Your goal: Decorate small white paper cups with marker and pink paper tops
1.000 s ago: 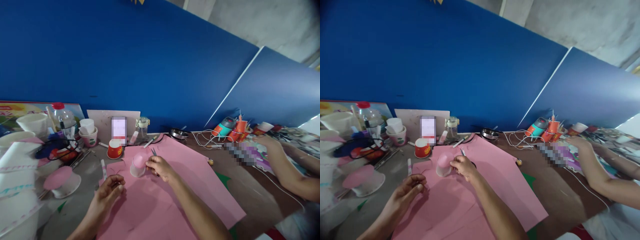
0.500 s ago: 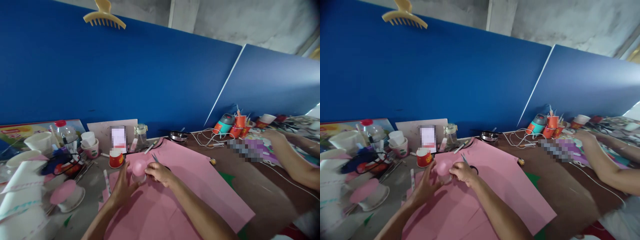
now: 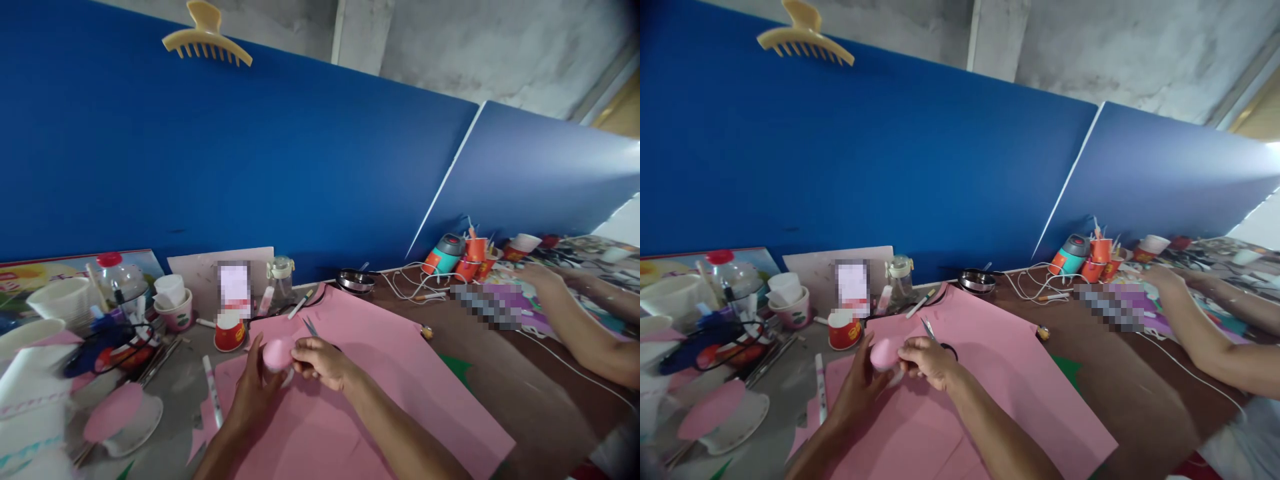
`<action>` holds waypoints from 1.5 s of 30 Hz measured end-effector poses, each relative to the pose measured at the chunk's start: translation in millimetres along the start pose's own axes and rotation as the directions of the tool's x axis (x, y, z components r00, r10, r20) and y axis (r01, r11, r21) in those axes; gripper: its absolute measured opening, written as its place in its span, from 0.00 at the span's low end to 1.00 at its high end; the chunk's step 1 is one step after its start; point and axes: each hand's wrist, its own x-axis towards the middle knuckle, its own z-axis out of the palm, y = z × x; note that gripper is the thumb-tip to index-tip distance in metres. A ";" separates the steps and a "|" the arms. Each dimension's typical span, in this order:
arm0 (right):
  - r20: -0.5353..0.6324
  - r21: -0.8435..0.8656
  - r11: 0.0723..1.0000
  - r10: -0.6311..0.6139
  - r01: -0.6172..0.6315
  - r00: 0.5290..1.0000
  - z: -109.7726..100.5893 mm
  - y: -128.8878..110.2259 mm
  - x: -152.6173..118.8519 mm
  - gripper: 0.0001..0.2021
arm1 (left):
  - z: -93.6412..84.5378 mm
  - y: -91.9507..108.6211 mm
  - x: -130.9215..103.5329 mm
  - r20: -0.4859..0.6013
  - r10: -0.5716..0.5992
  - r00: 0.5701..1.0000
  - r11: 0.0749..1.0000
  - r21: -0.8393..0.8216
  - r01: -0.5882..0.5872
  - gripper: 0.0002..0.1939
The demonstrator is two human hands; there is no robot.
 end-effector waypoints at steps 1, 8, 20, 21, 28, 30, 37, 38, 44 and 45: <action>-0.008 0.007 1.000 -0.010 0.010 1.000 -2.4 -1.6 -0.4 0.17 | -0.1 1.1 -1.1 -0.015 -0.005 1.000 0.999 -0.046 0.004 0.41; -0.156 -0.093 0.993 -0.085 0.071 0.984 -20.0 -2.4 3.5 0.18 | 5.0 1.1 -9.1 -0.117 -0.068 0.991 0.997 -0.041 0.064 0.40; -0.209 -0.164 0.971 -0.204 0.171 0.956 -13.2 0.2 3.9 0.20 | -21.0 -14.6 -3.0 0.393 0.006 0.919 0.916 -0.372 0.153 0.42; -0.211 -0.158 0.972 -0.207 0.176 0.955 -9.7 3.1 4.4 0.19 | -20.6 -10.9 -5.5 0.421 0.005 0.907 0.903 -0.391 0.176 0.44; -0.223 -0.137 0.969 -0.232 0.206 0.947 19.0 15.6 3.9 0.18 | -12.2 10.6 -12.8 0.472 0.086 0.877 0.905 -0.406 0.129 0.35; -0.235 -0.142 0.968 -0.237 0.208 0.943 21.4 16.9 4.4 0.20 | -12.4 8.4 -10.4 0.469 0.090 0.879 0.908 -0.401 0.121 0.33; -0.184 -0.113 0.976 -0.206 0.188 0.961 2.0 18.3 10.8 0.21 | -14.0 -5.7 -2.7 0.315 0.075 0.946 0.909 -0.411 0.064 0.28; -0.190 -0.091 0.977 -0.207 0.193 0.960 -1.1 17.8 11.4 0.22 | -14.1 -6.2 -2.1 0.298 0.075 0.952 0.915 -0.400 0.053 0.27; -0.193 0.129 0.984 -0.100 0.126 0.976 -2.7 15.7 11.6 0.23 | -10.3 -0.3 -7.2 0.414 0.080 0.907 0.925 -0.369 0.087 0.27; -0.205 0.167 0.978 -0.088 0.124 0.975 -1.6 15.8 11.7 0.23 | -8.8 0.2 -9.2 0.430 0.067 0.900 0.920 -0.376 0.111 0.27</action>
